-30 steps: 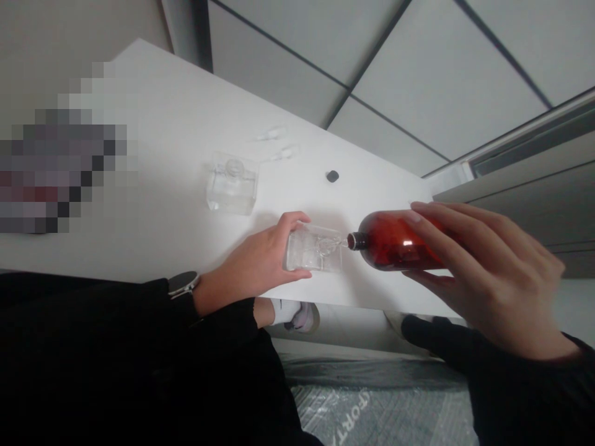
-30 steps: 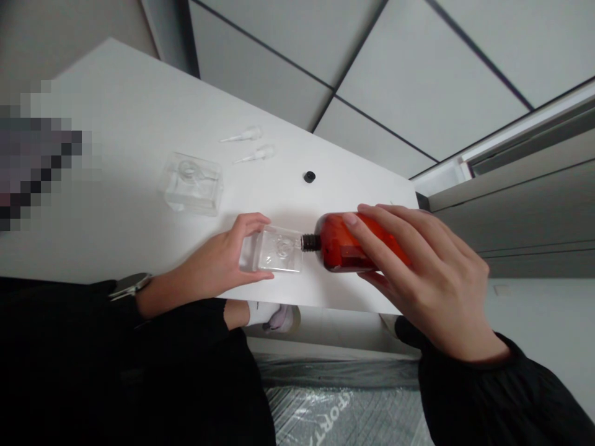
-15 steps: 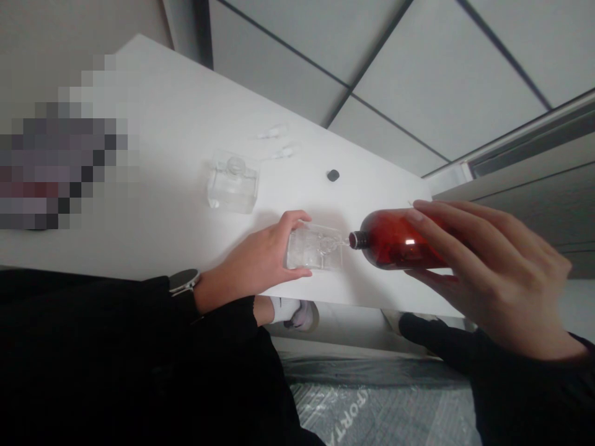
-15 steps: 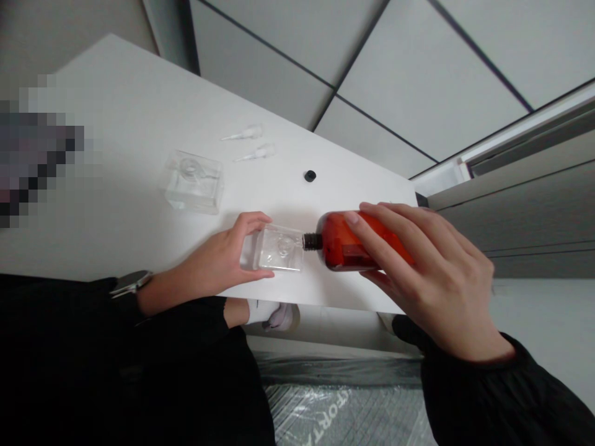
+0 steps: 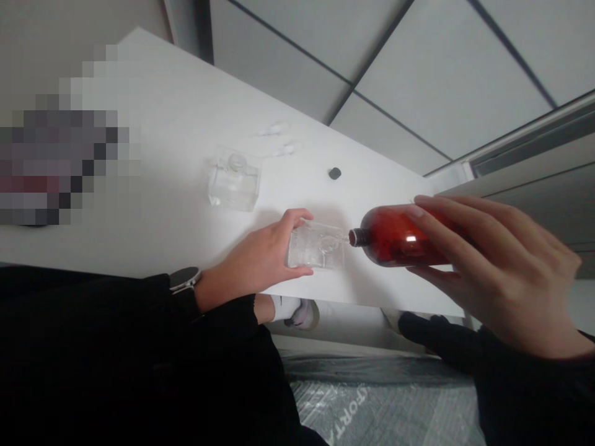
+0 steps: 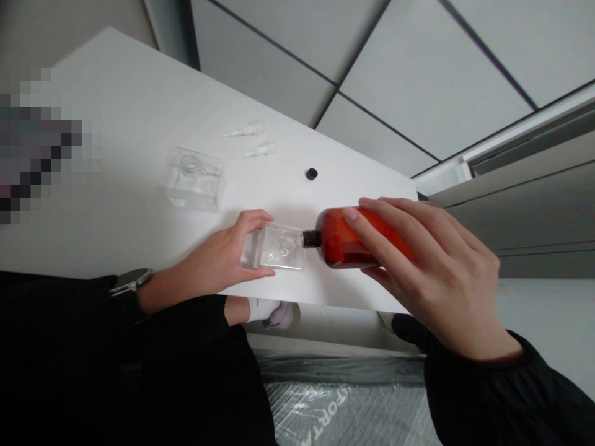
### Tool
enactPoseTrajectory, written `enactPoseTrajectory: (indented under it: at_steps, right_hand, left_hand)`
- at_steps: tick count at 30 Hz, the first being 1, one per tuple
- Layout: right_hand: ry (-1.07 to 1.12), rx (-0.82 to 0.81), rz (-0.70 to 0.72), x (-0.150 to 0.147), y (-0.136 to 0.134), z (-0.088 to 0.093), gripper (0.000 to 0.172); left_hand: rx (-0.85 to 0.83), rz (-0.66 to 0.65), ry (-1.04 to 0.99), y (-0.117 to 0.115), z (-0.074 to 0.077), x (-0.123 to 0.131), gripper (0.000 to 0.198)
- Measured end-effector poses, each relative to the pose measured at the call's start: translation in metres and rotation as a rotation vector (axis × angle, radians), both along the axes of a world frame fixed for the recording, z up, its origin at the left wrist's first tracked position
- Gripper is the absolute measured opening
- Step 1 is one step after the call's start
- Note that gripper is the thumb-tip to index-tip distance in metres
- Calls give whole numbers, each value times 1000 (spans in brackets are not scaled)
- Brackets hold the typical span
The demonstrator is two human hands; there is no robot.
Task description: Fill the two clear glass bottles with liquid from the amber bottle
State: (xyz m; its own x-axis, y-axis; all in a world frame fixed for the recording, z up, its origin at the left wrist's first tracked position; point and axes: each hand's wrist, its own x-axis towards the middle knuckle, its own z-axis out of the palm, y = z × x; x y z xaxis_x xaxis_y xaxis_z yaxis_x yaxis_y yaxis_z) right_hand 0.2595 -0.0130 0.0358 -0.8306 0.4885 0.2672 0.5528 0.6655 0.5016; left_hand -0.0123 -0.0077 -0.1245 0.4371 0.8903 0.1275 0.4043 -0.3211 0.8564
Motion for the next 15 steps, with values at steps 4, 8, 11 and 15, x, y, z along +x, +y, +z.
enactPoseTrajectory:
  at_steps: [4, 8, 11, 15]
  right_hand:
    - [-17, -1, 15, -2, 2, 0, 68]
    - [-11, -5, 7, -1, 3, -1, 70]
    - [-9, -18, -2, -1, 2, -1, 78]
    - [-10, -62, -43, -2, -1, -1, 91]
  left_hand:
    - [-11, 5, -3, 0, 0, 0, 86]
    - [10, 3, -8, 0, -2, 1, 86]
    - [10, 2, -7, 0, -2, 1, 86]
    - [-3, -5, 0, 0, -1, 0, 87]
